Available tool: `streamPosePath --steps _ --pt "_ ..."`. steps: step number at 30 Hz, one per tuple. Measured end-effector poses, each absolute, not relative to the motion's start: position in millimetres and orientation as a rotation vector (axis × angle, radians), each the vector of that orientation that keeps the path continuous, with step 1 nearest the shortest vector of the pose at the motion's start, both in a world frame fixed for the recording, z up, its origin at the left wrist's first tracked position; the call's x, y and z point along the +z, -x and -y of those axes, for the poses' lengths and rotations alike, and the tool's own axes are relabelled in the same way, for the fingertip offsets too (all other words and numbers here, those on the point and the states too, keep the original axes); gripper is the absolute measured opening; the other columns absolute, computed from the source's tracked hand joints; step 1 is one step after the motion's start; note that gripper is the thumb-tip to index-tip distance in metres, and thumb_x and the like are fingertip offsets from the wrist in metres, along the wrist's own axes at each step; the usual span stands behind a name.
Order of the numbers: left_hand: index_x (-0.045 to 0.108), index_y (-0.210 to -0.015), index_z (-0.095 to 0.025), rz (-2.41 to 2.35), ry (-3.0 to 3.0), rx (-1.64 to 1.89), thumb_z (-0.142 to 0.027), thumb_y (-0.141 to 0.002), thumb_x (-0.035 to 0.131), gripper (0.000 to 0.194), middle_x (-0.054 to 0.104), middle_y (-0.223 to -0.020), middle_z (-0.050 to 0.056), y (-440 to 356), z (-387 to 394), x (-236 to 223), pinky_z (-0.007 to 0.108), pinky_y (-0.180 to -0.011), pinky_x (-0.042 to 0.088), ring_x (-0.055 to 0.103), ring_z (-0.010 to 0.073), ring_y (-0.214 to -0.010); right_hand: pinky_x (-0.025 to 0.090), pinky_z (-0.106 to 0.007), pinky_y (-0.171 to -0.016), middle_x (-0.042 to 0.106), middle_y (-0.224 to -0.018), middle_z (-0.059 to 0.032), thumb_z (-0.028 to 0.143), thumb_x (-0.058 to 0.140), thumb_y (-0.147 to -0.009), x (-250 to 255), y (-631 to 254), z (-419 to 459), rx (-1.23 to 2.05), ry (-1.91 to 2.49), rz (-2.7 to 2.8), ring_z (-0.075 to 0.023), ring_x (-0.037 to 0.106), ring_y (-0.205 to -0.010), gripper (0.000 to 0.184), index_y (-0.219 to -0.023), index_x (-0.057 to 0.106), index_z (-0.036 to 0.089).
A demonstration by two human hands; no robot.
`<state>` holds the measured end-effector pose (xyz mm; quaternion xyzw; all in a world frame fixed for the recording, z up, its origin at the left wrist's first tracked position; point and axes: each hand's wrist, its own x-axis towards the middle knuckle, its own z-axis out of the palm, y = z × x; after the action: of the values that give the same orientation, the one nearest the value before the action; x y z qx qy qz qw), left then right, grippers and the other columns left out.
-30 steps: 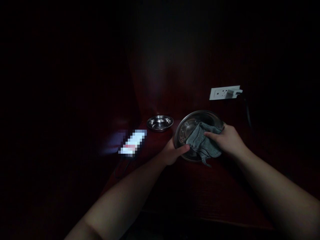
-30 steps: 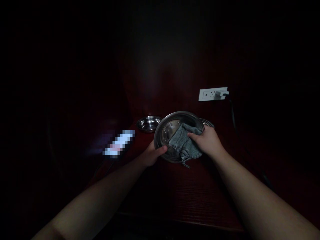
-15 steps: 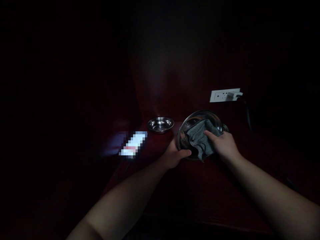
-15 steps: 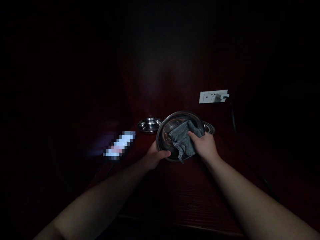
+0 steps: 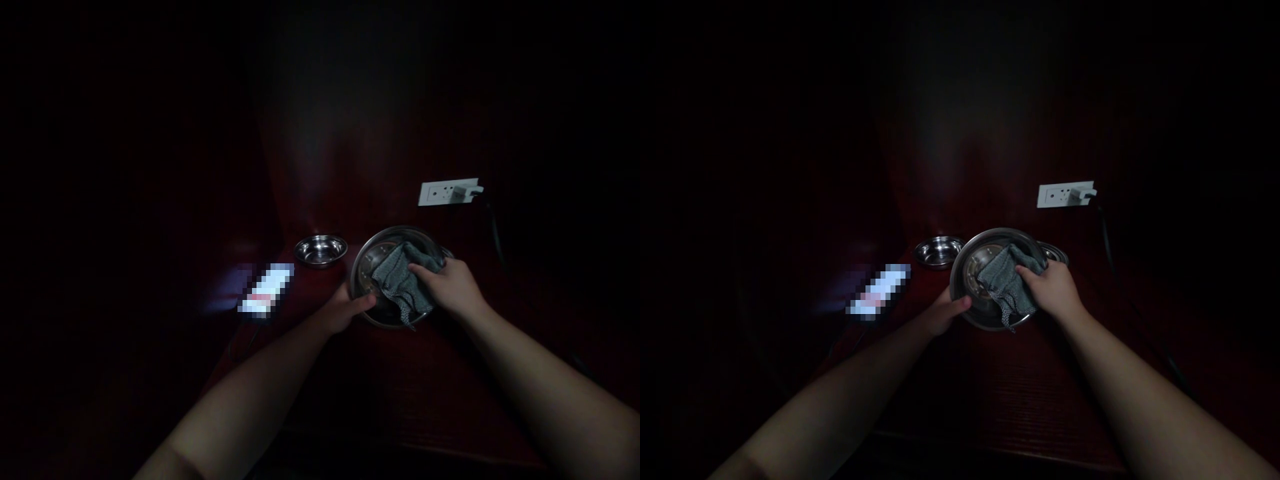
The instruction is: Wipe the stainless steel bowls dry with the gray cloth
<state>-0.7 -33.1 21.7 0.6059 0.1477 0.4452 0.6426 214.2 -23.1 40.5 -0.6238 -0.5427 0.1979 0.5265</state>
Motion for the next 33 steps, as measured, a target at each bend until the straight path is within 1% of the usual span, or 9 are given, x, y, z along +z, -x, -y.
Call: streamPosePath --steps 3,7,11,16,22,25,27,30,33 --pt "0.050 -0.126 -0.017 -0.348 -1.370 1.038 -0.037 -0.065 0.075 0.069 0.058 -0.126 0.014 1.4 31.7 20.2 0.043 -0.100 0.040 0.053 0.0296 -0.118 0.052 -0.044 -0.061 0.068 -0.068 -0.0080 0.040 0.071 -0.061 45.1 -214.0 25.6 0.495 1.523 1.299 -0.0300 0.066 -0.065 0.023 -0.073 0.068 0.020" --pt "0.054 -0.120 -0.016 -0.372 -1.353 1.031 -0.028 -0.066 0.073 0.059 0.062 -0.120 0.012 -0.5 31.7 20.6 0.042 -0.099 0.040 0.054 0.0283 -0.116 0.052 -0.042 -0.064 0.069 -0.071 -0.0063 0.040 0.069 -0.064 45.0 -214.0 26.4 0.455 1.479 1.351 -0.0277 0.067 -0.068 0.021 -0.073 0.067 0.021" --pt "0.057 -0.116 -0.014 -0.419 -1.294 1.029 -0.027 -0.062 0.073 0.057 0.066 -0.112 0.012 -2.1 31.0 19.0 0.042 -0.095 0.043 0.058 0.0293 -0.110 0.052 -0.039 -0.063 0.070 -0.074 -0.0070 0.039 0.067 -0.066 42.8 -213.8 24.7 0.414 1.500 1.377 -0.0260 0.067 -0.069 0.020 -0.074 0.068 0.020" --pt "0.059 -0.113 -0.014 -0.428 -1.258 1.036 -0.025 -0.060 0.073 0.056 0.069 -0.103 0.010 -2.3 29.8 15.8 0.040 -0.092 0.044 0.061 0.0283 -0.103 0.051 -0.036 -0.062 0.069 -0.069 -0.0081 0.039 0.067 -0.066 40.1 -214.6 21.6 0.359 1.550 1.403 -0.0247 0.066 -0.067 0.024 -0.074 0.068 0.017" --pt "0.060 -0.111 -0.013 -0.505 -1.192 0.996 -0.025 -0.059 0.072 0.055 0.070 -0.096 0.009 -2.2 32.2 17.8 0.036 -0.085 0.045 0.062 0.0264 -0.098 0.050 -0.037 -0.072 0.068 -0.086 -0.0119 0.041 0.061 -0.072 36.7 -213.5 20.7 0.381 1.641 1.462 -0.0251 0.065 -0.079 0.030 -0.085 0.064 0.014" --pt "0.062 -0.104 -0.013 -0.560 -1.168 0.988 -0.023 -0.056 0.072 0.050 0.070 -0.088 0.007 -2.5 34.1 19.7 0.033 -0.080 0.047 0.063 0.0227 -0.087 0.050 -0.038 -0.074 0.064 -0.096 -0.0122 0.041 0.064 -0.069 33.8 -212.7 21.6 0.169 1.623 1.441 -0.0258 0.063 -0.085 0.044 -0.104 0.054 0.015" --pt "0.062 -0.104 -0.014 -0.572 -1.166 0.986 -0.023 -0.056 0.070 0.049 0.069 -0.082 0.006 -2.8 35.5 20.7 0.033 -0.076 0.048 0.064 0.0208 -0.079 0.049 -0.041 -0.074 0.059 -0.097 -0.0153 0.043 0.067 -0.065 32.8 -212.4 22.9 -0.032 1.653 1.447 -0.0294 0.059 -0.087 0.052 -0.105 0.050 0.013" --pt "0.062 -0.103 -0.014 -0.587 -1.143 1.001 -0.024 -0.058 0.068 0.046 0.068 -0.076 0.005 -3.4 37.2 21.2 0.031 -0.071 0.049 0.063 0.0186 -0.072 0.045 -0.047 -0.082 0.054 -0.101 -0.0194 0.043 0.066 -0.067 34.6 -209.9 26.7 -0.389 1.640 1.519 -0.0353 0.052 -0.099 0.051 -0.104 0.050 0.012" --pt "0.060 -0.105 -0.015 -0.592 -1.121 0.999 -0.026 -0.057 0.068 0.050 0.067 -0.076 0.004 -3.8 37.1 20.0 0.029 -0.064 0.049 0.062 0.0171 -0.067 0.044 -0.049 -0.081 0.051 -0.107 -0.0221 0.040 0.064 -0.071 38.8 -203.8 32.2 -0.628 1.617 1.575 -0.0373 0.049 -0.100 0.046 -0.105 0.051 0.011"
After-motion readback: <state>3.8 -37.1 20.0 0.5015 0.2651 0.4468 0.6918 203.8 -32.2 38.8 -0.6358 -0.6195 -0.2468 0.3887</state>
